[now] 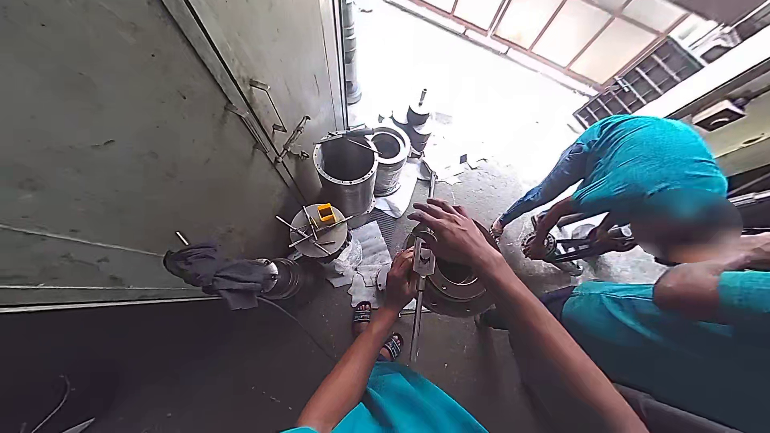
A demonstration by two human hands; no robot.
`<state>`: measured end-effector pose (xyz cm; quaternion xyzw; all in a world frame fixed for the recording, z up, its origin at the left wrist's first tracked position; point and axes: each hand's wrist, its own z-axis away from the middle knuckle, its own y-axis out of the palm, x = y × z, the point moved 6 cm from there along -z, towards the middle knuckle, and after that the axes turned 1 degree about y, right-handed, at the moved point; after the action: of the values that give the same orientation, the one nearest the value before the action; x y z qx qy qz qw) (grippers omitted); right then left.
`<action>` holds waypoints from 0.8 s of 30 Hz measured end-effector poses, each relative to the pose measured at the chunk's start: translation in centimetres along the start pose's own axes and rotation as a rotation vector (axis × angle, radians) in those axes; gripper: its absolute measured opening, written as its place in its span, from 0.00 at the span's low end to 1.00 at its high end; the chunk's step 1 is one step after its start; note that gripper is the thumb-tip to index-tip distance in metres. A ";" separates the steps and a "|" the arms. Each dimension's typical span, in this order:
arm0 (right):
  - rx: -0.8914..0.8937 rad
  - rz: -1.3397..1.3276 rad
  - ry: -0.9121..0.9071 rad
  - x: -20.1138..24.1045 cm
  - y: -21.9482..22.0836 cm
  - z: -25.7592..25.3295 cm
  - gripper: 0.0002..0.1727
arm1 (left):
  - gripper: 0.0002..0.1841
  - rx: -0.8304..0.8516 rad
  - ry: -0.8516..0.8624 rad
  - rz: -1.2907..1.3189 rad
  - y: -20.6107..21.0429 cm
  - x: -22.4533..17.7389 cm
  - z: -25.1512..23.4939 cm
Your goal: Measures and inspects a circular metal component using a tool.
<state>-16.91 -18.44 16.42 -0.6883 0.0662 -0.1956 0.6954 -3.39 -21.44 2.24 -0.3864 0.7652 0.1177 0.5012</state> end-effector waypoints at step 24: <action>-0.214 -0.619 0.418 -15.6 1.7 5.4 0.27 | 0.23 -0.037 -0.297 0.624 -6.7 -4.6 4.7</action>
<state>-28.88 -7.78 12.23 -0.6896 0.0160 -0.5243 0.4993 5.45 -21.12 5.42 -0.1216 0.7630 0.3343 0.5397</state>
